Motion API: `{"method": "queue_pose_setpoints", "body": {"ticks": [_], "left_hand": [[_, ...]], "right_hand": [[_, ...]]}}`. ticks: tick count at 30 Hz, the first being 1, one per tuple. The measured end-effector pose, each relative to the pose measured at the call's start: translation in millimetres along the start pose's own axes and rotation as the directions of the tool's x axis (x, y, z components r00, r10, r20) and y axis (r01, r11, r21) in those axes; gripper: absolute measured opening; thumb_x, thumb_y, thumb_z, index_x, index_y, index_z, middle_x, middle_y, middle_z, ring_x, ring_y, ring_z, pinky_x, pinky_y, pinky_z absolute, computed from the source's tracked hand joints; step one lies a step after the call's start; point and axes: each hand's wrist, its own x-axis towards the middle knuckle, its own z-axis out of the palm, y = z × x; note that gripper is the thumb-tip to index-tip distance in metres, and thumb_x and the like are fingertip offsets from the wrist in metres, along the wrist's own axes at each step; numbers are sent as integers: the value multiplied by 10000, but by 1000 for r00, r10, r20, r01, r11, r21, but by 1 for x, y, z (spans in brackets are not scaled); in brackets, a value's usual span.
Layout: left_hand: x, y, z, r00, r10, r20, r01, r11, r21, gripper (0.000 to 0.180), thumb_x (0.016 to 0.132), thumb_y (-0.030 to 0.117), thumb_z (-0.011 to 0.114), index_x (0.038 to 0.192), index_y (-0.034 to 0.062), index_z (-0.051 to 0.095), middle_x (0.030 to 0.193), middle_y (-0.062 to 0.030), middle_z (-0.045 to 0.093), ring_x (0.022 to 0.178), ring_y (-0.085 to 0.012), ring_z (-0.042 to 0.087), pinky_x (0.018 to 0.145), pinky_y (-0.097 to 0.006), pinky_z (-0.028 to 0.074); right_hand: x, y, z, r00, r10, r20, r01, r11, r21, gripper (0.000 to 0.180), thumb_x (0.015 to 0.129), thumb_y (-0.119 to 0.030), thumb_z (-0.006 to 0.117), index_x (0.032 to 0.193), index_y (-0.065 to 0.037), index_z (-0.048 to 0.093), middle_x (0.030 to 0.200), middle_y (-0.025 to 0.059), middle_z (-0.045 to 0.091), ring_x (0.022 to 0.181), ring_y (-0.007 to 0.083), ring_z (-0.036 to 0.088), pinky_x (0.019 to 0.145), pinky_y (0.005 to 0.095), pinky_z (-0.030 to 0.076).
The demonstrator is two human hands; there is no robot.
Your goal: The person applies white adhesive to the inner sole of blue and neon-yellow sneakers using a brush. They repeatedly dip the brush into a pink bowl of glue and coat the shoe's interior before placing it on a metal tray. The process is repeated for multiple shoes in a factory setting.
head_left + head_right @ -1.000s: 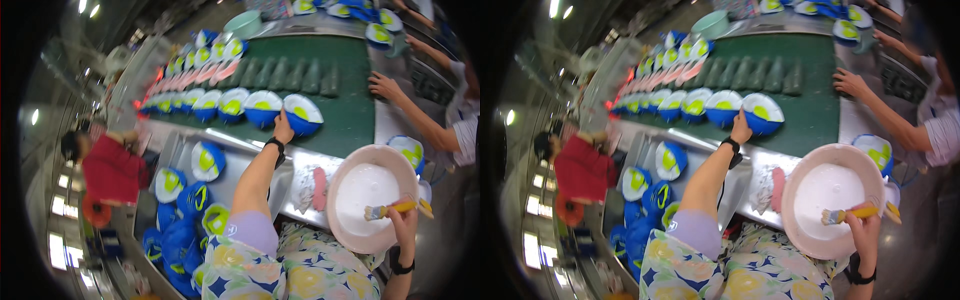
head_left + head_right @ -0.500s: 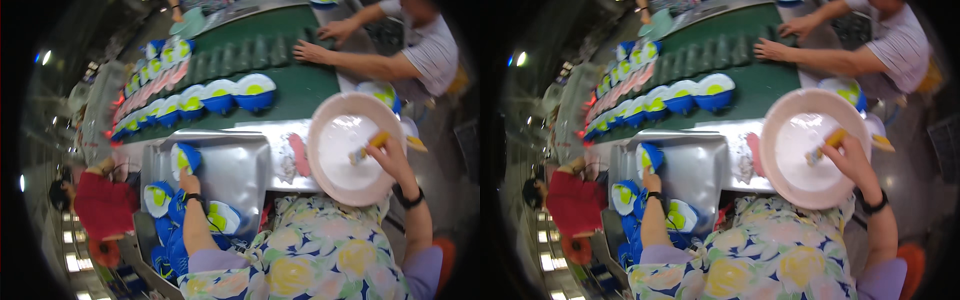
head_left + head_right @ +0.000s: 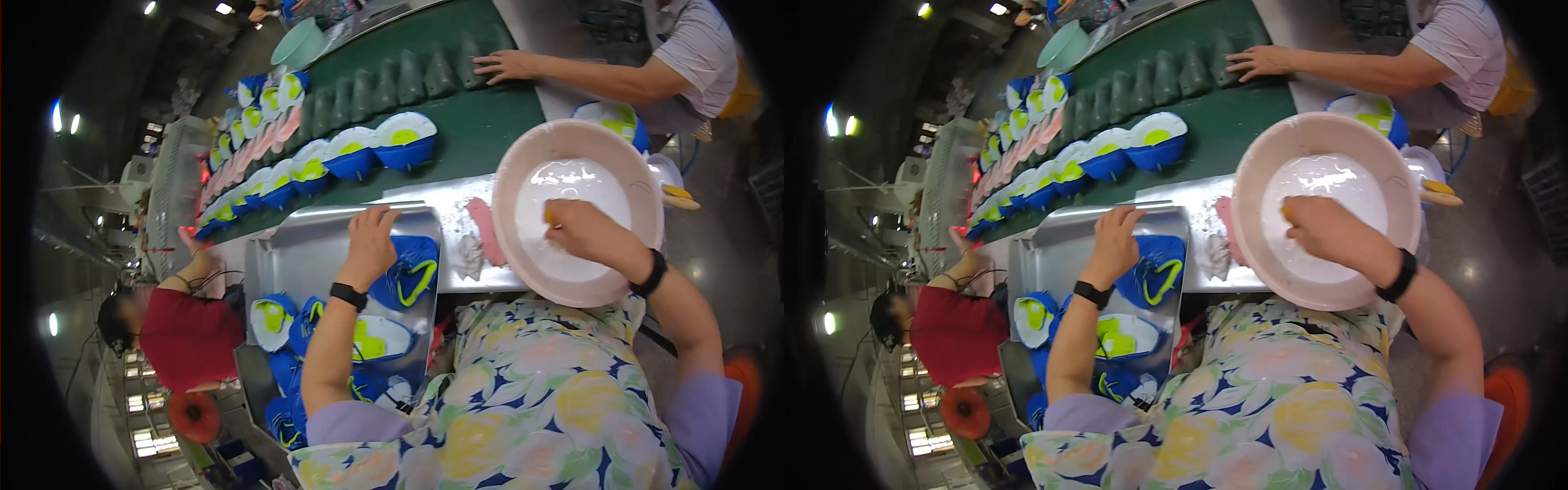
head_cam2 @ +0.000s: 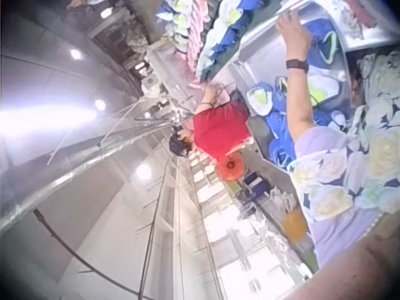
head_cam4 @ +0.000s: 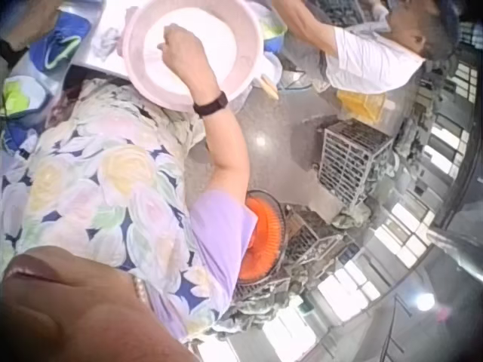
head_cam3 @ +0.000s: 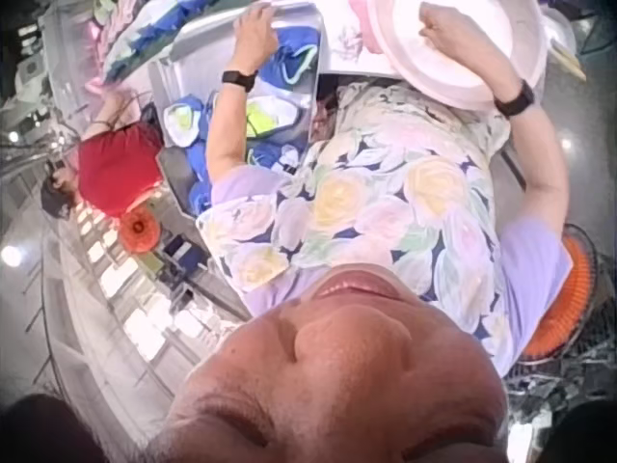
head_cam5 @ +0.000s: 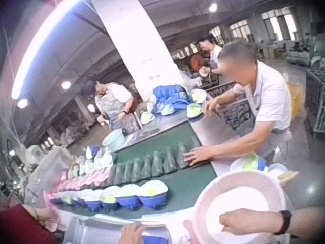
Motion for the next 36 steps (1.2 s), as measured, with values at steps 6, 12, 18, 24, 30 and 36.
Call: {"method": "queue_pose_setpoints", "body": {"ticks": [6, 12, 18, 24, 30, 36], "left_hand": [[-48, -26, 57, 944, -134, 301, 238, 908, -344, 650, 763, 3, 589, 1405, 102, 556, 1425, -222, 525, 1318, -402, 488, 1140, -450, 378], [-55, -37, 61, 945, -243, 221, 276, 952, -131, 520, 750, 75, 758, 1257, 104, 645, 1422, -197, 520, 1339, -400, 441, 1121, -463, 395], [-45, -43, 40, 931, -344, 121, 364, 879, -307, 310, 872, 88, 683, 1161, 58, 575, 1163, -180, 646, 1051, -373, 627, 918, -455, 505], [29, 1, -43, 931, -300, 208, 264, 161, -951, 355, 975, 201, 603, 1300, 76, 532, 1231, -161, 643, 1062, -337, 662, 923, -458, 531], [98, 100, -55, 966, -51, 254, 248, -103, -963, 381, 981, 225, 594, 1324, 77, 519, 1257, -155, 633, 1087, -330, 654, 940, -458, 527], [135, 159, -33, 996, -90, -8, 9, 193, -981, 407, 988, 249, 585, 1349, 79, 507, 1284, -150, 623, 1111, -323, 646, 956, -458, 524]], "right_hand": [[6, 9, 4, 989, 44, -144, -14, 978, 206, 186, 861, -126, 719, 972, -16, 618, 940, 214, 671, 868, 420, 660, 757, 465, 518], [-8, 7, 1, 980, -43, 196, 55, 997, -57, 192, 853, -133, 735, 967, -28, 622, 915, 185, 683, 869, 390, 673, 774, 456, 524], [-40, 25, -49, 987, 80, -142, -72, 996, 59, 198, 847, -131, 739, 982, -37, 629, 894, 186, 680, 863, 380, 674, 773, 441, 520], [-56, 47, -87, 947, 4, -320, 31, 994, 104, 202, 876, -169, 719, 983, -29, 621, 912, 172, 686, 836, 349, 657, 766, 402, 511], [-34, 10, -121, 876, -159, -455, 317, 902, 294, 221, 893, -184, 713, 933, -9, 584, 899, 150, 686, 803, 319, 665, 734, 372, 514], [-35, 10, -135, 833, -85, -546, 296, 903, 311, 251, 863, -193, 749, 908, -13, 580, 829, 145, 680, 746, 308, 676, 687, 365, 520]]}}
